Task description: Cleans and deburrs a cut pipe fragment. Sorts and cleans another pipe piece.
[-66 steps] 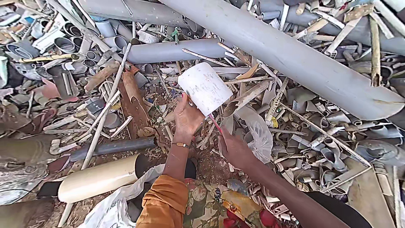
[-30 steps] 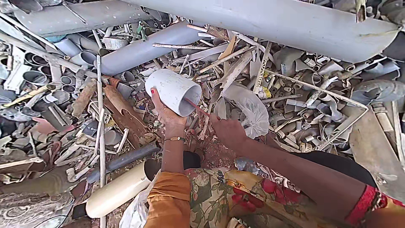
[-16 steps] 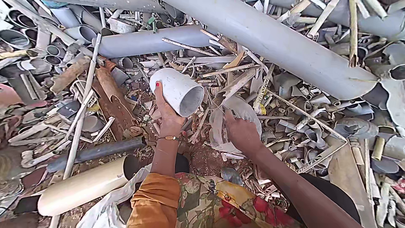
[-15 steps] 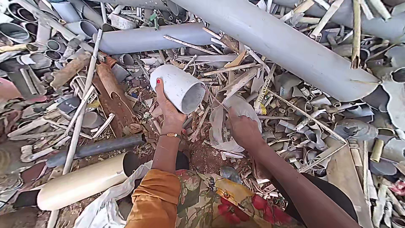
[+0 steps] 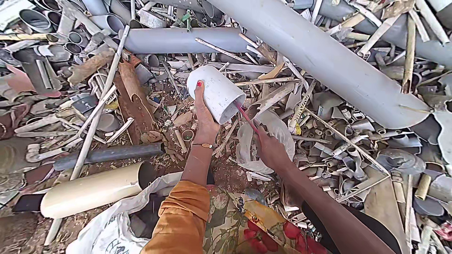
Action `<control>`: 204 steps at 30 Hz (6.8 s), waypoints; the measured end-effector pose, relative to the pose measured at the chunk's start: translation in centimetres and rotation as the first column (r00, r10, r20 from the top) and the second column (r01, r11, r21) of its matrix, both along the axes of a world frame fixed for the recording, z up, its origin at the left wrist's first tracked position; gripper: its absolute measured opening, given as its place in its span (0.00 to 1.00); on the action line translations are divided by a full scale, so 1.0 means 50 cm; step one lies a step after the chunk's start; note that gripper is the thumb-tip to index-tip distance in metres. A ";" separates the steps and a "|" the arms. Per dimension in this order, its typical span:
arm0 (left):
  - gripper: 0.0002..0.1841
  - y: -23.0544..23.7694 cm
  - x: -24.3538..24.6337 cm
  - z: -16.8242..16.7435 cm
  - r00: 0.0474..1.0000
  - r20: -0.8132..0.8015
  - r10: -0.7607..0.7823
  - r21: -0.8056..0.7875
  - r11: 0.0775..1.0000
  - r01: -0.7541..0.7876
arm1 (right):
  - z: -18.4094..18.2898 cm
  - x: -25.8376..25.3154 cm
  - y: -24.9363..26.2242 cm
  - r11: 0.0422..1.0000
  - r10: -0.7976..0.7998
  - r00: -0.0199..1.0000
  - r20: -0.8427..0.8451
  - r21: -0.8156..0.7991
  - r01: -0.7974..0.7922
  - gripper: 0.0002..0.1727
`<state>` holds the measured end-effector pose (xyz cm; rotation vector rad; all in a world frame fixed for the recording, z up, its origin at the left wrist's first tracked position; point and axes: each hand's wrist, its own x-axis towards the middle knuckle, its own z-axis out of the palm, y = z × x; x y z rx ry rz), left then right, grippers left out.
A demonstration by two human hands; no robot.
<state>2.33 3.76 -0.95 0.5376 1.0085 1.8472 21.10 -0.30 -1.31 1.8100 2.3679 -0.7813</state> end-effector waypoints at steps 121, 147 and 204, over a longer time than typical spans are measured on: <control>0.30 -0.018 0.006 -0.013 0.929 0.050 -0.367 -0.035 0.929 0.369 | 0.051 -0.039 -0.100 0.983 0.128 0.992 0.003 -0.134 -0.126 0.21; 0.77 0.012 -0.008 -0.036 0.523 -0.792 0.314 0.199 0.943 -0.265 | 0.078 0.147 0.059 0.913 -0.367 0.893 -0.262 0.084 0.400 0.18; 0.30 -0.051 -0.072 -0.001 0.714 0.691 0.113 0.087 0.968 -0.237 | 0.051 -0.036 -0.204 0.983 0.071 0.788 -0.611 -0.093 -0.160 0.26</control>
